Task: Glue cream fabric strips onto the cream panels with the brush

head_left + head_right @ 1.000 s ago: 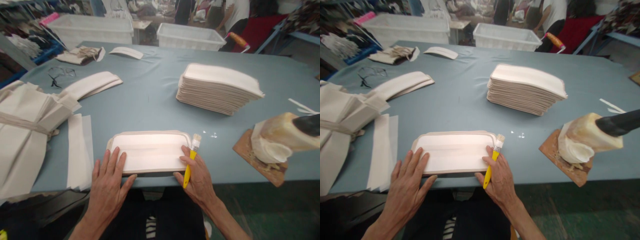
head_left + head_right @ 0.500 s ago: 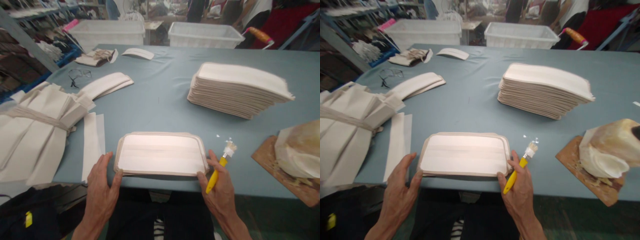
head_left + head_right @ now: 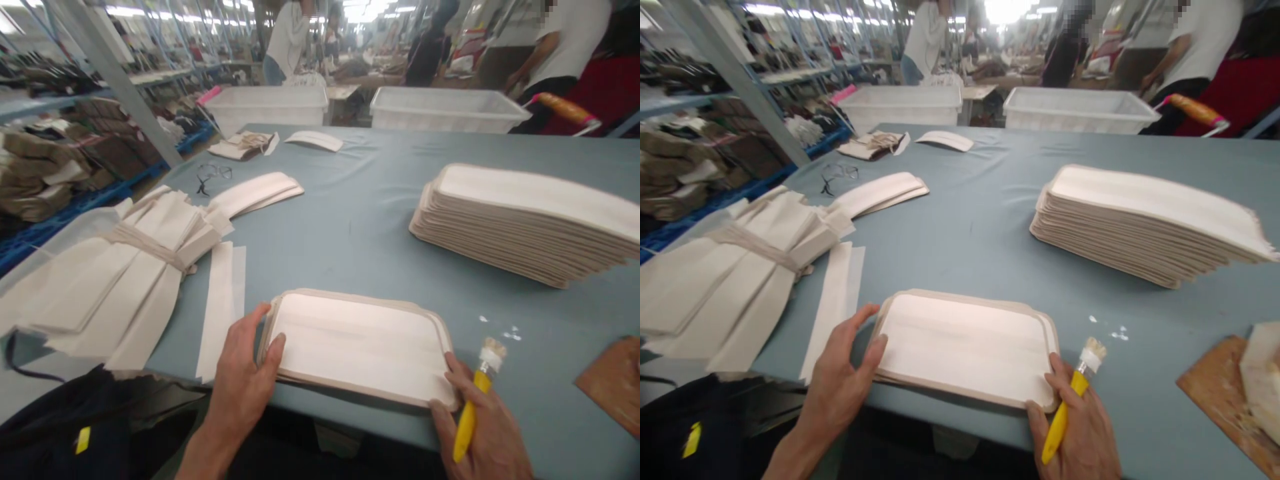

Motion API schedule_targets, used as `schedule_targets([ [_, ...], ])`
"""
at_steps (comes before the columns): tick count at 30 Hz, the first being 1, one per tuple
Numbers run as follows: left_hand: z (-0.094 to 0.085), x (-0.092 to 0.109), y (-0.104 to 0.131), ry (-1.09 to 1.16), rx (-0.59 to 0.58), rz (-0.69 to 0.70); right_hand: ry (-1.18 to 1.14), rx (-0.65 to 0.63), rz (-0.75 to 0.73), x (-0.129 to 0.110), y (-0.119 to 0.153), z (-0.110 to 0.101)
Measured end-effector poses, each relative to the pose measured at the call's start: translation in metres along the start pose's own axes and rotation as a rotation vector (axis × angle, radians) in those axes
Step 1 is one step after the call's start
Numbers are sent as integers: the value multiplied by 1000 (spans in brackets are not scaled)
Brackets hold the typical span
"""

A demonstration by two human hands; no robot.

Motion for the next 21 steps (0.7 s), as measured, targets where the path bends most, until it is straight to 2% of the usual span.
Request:
schedule_targets([
  [5,25,-6,-66,113,-146,68,55,33,-41,-8,-1,0],
  [9,35,-1,-88,192,-235,101,43,29,-52,-11,-2,1],
  [15,30,0,-85,288,-256,63,66,39,-75,-18,-1,0],
  [18,23,-6,-71,305,-205,-11,89,39,-72,-22,-2,-1],
  [21,8,-19,-46,293,-105,-148,78,29,-73,-25,-4,-3],
])
Point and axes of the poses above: each hand's wrist, its own y-axis away from the middle knuckle, its own z-axis out of the palm, x = y × z, the point moved 10 cm from there along -y, towards the middle knuckle, and after that the axes turned 13 degrees about z, right-handed, at the moved point
